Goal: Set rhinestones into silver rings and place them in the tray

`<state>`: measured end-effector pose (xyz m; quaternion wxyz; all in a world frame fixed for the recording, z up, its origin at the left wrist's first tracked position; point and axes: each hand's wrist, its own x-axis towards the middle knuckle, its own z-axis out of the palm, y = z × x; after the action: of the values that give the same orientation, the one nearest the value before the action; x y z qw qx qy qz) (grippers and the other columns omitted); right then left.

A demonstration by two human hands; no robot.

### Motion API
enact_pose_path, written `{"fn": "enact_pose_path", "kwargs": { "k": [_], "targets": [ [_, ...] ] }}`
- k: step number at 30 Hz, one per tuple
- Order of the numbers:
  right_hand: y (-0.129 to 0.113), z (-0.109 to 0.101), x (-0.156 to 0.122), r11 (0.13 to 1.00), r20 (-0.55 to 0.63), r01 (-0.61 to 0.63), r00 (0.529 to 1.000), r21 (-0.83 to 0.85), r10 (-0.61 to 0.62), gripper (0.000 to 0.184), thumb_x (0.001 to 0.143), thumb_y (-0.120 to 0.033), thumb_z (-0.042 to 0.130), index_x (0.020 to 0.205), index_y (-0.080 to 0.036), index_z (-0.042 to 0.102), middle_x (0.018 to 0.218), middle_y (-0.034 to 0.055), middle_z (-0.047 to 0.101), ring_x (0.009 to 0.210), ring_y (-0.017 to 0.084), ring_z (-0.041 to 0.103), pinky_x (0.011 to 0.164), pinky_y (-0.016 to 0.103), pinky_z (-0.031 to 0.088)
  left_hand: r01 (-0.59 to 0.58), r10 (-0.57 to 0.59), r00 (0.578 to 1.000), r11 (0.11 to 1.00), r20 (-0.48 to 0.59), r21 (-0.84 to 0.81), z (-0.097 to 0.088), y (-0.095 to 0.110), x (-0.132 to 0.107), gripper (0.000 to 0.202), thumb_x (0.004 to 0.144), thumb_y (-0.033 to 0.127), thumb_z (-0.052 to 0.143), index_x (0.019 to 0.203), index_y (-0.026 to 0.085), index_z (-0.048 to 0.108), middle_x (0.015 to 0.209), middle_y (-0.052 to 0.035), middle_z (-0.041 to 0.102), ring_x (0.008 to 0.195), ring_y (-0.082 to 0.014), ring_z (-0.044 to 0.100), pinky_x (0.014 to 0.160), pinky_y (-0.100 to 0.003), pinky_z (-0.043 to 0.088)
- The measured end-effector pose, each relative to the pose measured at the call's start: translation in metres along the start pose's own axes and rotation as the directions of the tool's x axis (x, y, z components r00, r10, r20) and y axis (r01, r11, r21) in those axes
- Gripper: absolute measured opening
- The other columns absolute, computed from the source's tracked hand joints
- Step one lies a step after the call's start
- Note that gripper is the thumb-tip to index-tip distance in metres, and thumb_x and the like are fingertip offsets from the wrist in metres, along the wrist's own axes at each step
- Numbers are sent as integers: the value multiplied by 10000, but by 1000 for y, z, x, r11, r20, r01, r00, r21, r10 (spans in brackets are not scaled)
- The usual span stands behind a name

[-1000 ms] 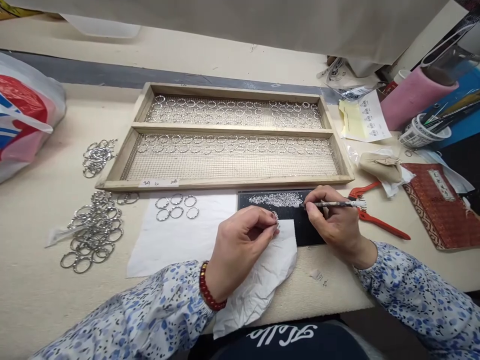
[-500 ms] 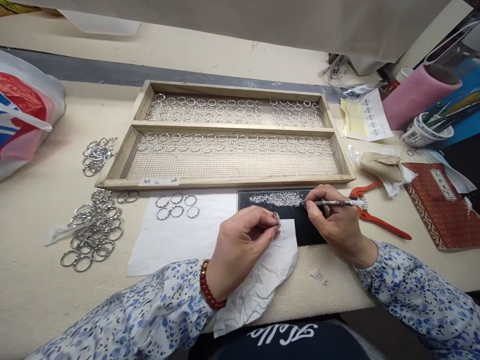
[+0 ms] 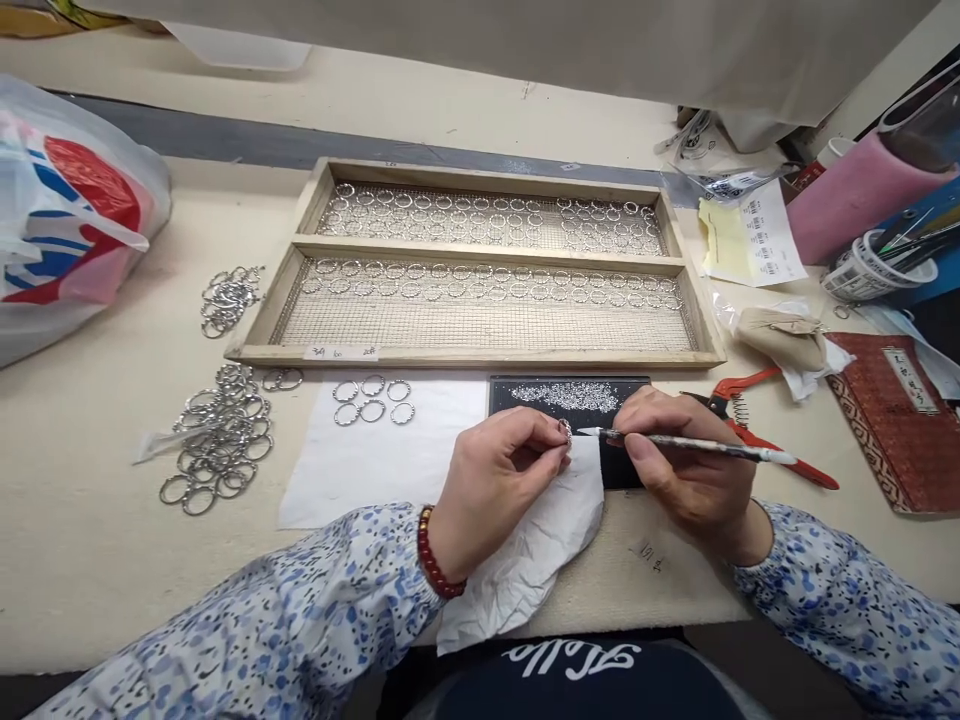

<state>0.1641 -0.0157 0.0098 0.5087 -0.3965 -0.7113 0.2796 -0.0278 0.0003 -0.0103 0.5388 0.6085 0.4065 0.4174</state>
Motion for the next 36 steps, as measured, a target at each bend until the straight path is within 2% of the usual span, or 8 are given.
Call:
{"fn": "enact_pose_path", "kwargs": {
  "k": [15, 27, 32, 36],
  "targets": [
    [2, 2, -1, 1000, 24, -2, 1000, -8, 2, 194, 829, -67, 574, 957, -205, 622, 805, 34, 623, 759, 188, 610, 709, 373, 506, -12, 12, 1000, 999, -10, 50, 0, 3, 1, 72, 760, 99, 679, 755, 171, 674, 852, -76, 703, 815, -195, 679, 736, -355, 608],
    [3, 3, -1, 1000, 36, -7, 999, 7, 7, 208, 820, -40, 573, 953, -193, 620, 818, 36, 613, 761, 183, 600, 702, 367, 496, -16, 16, 1000, 999, -3, 45, -1, 1, 1, 82, 758, 78, 678, 755, 160, 674, 847, -70, 699, 811, -186, 682, 737, -336, 599],
    [1, 2, -1, 1000, 5, -3, 1000, -19, 3, 192, 822, -54, 570, 941, -198, 617, 800, 32, 609, 750, 184, 599, 696, 362, 495, 5, -5, 1000, 1000, 0, 23, 0, 2, 0, 85, 762, 74, 669, 758, 158, 679, 853, -73, 689, 815, -190, 680, 713, -332, 606],
    [4, -2, -1, 989, -74, -26, 997, -142, 16, 160, 822, -62, 573, 909, -189, 613, 797, 31, 609, 771, 182, 600, 692, 338, 481, 4, -4, 1000, 1000, -2, 14, 0, 1, 0, 75, 764, 76, 668, 757, 150, 679, 856, -74, 683, 815, -193, 680, 701, -333, 613]
  ]
}}
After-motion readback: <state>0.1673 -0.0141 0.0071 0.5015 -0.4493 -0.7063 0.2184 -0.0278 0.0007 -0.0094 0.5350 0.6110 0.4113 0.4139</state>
